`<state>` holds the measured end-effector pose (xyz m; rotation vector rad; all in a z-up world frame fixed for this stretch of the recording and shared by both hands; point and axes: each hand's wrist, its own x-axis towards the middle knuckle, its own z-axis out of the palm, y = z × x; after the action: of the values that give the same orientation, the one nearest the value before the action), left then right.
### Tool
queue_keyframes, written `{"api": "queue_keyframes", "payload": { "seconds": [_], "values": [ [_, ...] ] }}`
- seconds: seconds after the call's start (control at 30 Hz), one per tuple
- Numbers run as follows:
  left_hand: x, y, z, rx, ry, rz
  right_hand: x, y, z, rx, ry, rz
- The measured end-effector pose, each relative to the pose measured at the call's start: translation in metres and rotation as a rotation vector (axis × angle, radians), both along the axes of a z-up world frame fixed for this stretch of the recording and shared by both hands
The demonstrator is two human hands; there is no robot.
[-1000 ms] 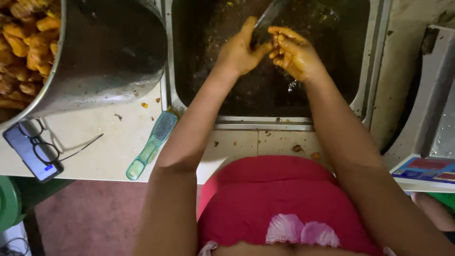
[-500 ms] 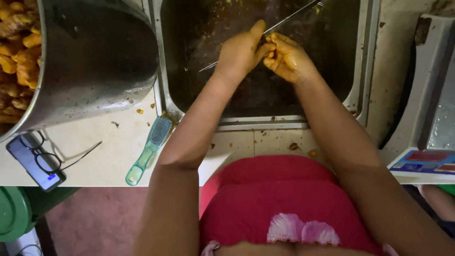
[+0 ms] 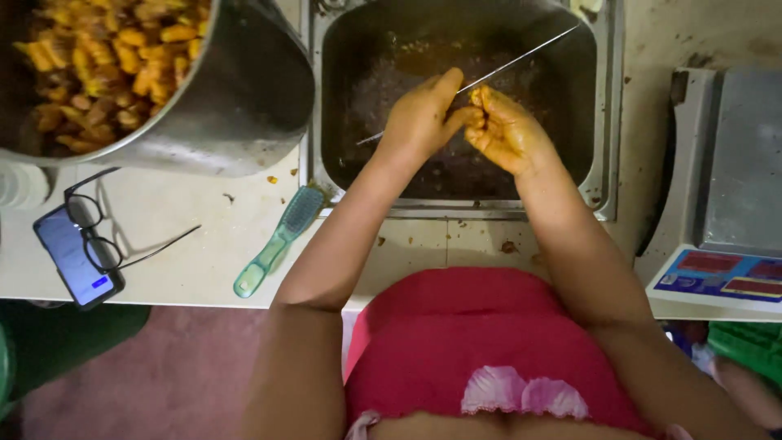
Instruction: Washing and scraping turmeric roots in a sink to remove dirt
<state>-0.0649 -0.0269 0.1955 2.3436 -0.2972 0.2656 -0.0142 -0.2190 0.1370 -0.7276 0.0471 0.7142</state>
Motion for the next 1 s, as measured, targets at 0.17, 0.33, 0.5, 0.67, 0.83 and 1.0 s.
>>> {"api": "queue_keyframes", "payload": {
  "seconds": [0.17, 0.33, 0.5, 0.67, 0.83, 1.0],
  "values": [
    [-0.022, -0.001, 0.034, 0.063, -0.022, 0.025, -0.012, 0.01, 0.01, -0.122, 0.117, -0.099],
    [-0.034, -0.005, 0.022, 0.154, -0.014, 0.062, -0.015, 0.012, -0.016, -0.078, 0.248, -0.186],
    [-0.048, 0.003, 0.048, 0.045, 0.035, 0.075, -0.04, 0.017, 0.027, -0.04, 0.11, -0.054],
    [-0.049, 0.005, 0.064, 0.023, -0.039, 0.029, -0.045, 0.02, 0.043, 0.004, -0.047, -0.005],
    [-0.04, 0.006, 0.053, 0.075, -0.035, 0.058, -0.035, 0.022, 0.037, 0.048, 0.195, -0.045],
    [-0.038, 0.004, 0.037, 0.1, -0.082, 0.102, -0.033, 0.024, 0.028, 0.033, 0.269, -0.098]
  ]
}}
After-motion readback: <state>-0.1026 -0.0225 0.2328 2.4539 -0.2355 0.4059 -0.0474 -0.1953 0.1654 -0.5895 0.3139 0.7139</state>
